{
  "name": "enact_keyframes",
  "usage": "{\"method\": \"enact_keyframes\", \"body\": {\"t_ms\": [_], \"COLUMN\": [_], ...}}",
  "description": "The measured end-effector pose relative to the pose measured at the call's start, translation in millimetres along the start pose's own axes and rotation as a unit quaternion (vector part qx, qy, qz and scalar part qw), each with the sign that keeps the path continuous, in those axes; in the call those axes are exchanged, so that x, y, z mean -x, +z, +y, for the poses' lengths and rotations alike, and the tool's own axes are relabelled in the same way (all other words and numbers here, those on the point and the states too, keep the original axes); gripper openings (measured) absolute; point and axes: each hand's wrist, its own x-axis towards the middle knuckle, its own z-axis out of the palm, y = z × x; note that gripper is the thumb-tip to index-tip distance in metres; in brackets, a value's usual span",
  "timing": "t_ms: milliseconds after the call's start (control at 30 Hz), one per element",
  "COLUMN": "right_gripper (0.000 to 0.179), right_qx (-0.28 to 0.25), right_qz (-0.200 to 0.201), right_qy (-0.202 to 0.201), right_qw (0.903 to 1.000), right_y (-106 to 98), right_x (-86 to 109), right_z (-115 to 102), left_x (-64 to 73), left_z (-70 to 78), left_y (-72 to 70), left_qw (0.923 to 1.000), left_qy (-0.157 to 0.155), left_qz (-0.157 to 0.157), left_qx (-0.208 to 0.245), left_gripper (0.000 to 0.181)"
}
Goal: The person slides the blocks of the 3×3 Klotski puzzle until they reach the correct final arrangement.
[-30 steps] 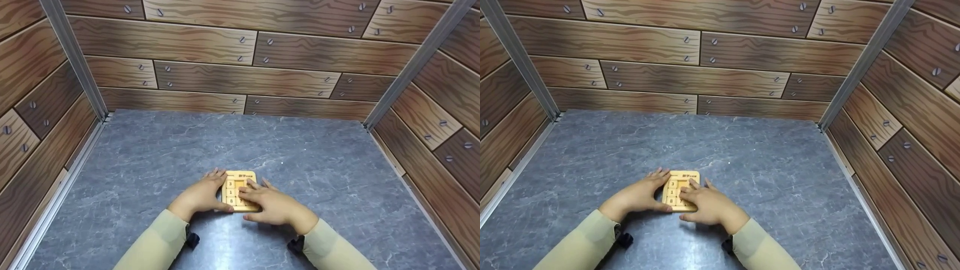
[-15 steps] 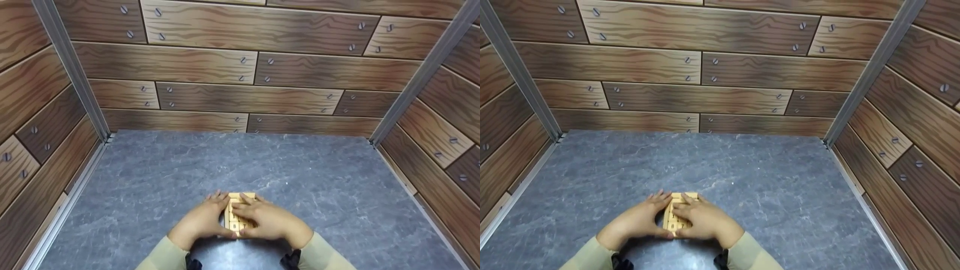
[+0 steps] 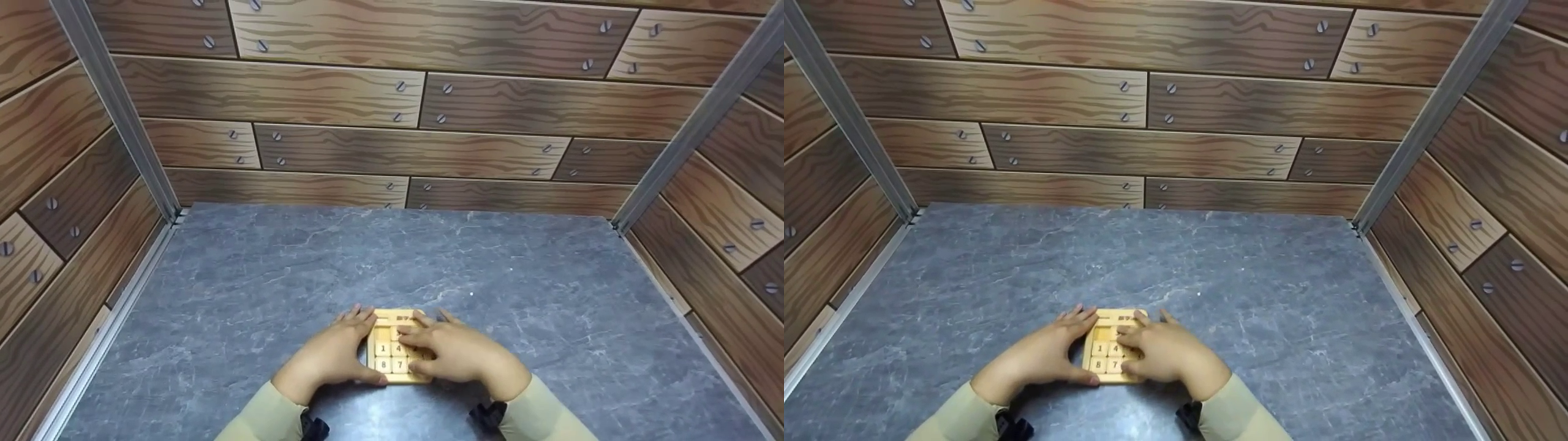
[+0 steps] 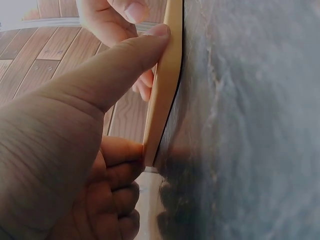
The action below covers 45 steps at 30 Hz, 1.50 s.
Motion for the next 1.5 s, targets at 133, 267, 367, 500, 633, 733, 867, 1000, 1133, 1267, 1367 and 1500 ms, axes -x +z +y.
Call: {"method": "enact_keyframes", "body": {"t_ms": [133, 267, 367, 500, 633, 733, 867, 1000, 1133, 1267, 1367, 1500], "right_gripper": [0.058, 0.06, 0.065, 0.07, 0.073, 0.075, 0.078, 0.082, 0.084, 0.084, 0.085, 0.084], "right_qx": [0.009, 0.02, 0.028, 0.041, 0.049, 0.051, 0.065, 0.072, 0.057, 0.038, 0.025, 0.016], "right_qz": [-0.009, -0.009, -0.01, -0.004, 0.0, -0.007, -0.016, -0.018, -0.012, -0.01, -0.011, -0.01], "right_qy": [0.005, 0.006, 0.006, 0.004, -0.011, -0.031, -0.052, -0.055, -0.045, -0.036, -0.034, -0.033], "right_qw": [0.9999, 0.9997, 0.9996, 0.9992, 0.9987, 0.9982, 0.9964, 0.9957, 0.9973, 0.9986, 0.9991, 0.9993], "right_y": [0, 3, 6, 4, 2, 4, 10, 17, 17, 16, 16, 15], "right_x": [1.3, 4.0, 7.5, 11.6, 16.1, 17.3, 15.8, 14.0, 10.7, 6.2, 2.1, -4.4], "right_z": [1, 1, -1, -8, -18, -26, -32, -33, -29, -22, -17, -11], "left_x": [2.0, 3.2, 3.7, 2.7, 1.3, 0.9, 1.8, 3.6, 2.8, 1.2, 1.6, 3.1], "left_z": [-1.8, -1.0, 1.1, 1.8, 0.8, 0.2, -0.4, 0.2, 1.1, 1.2, 1.0, -0.5], "left_y": [2.9, 3.8, 3.1, -0.1, -1.5, -1.1, 0.3, 1.3, -0.9, -1.6, -1.2, 0.6], "left_qw": [1.0, 0.9999, 1.0, 1.0, 1.0, 1.0, 0.9999, 0.9999, 0.9999, 0.9999, 0.9999, 0.9999], "left_qy": [-0.004, -0.004, -0.001, 0.001, 0.001, 0.002, 0.001, 0.0, -0.001, -0.002, -0.002, -0.002], "left_qz": [0.003, 0.007, 0.007, 0.006, 0.007, 0.006, 0.006, 0.006, 0.003, 0.002, 0.001, -0.001], "left_qx": [0.005, 0.008, 0.007, 0.005, 0.003, 0.004, 0.009, 0.013, 0.013, 0.013, 0.014, 0.013], "left_gripper": [0.13, 0.13, 0.13, 0.129, 0.13, 0.13, 0.13, 0.13, 0.129, 0.128, 0.128, 0.129]}}
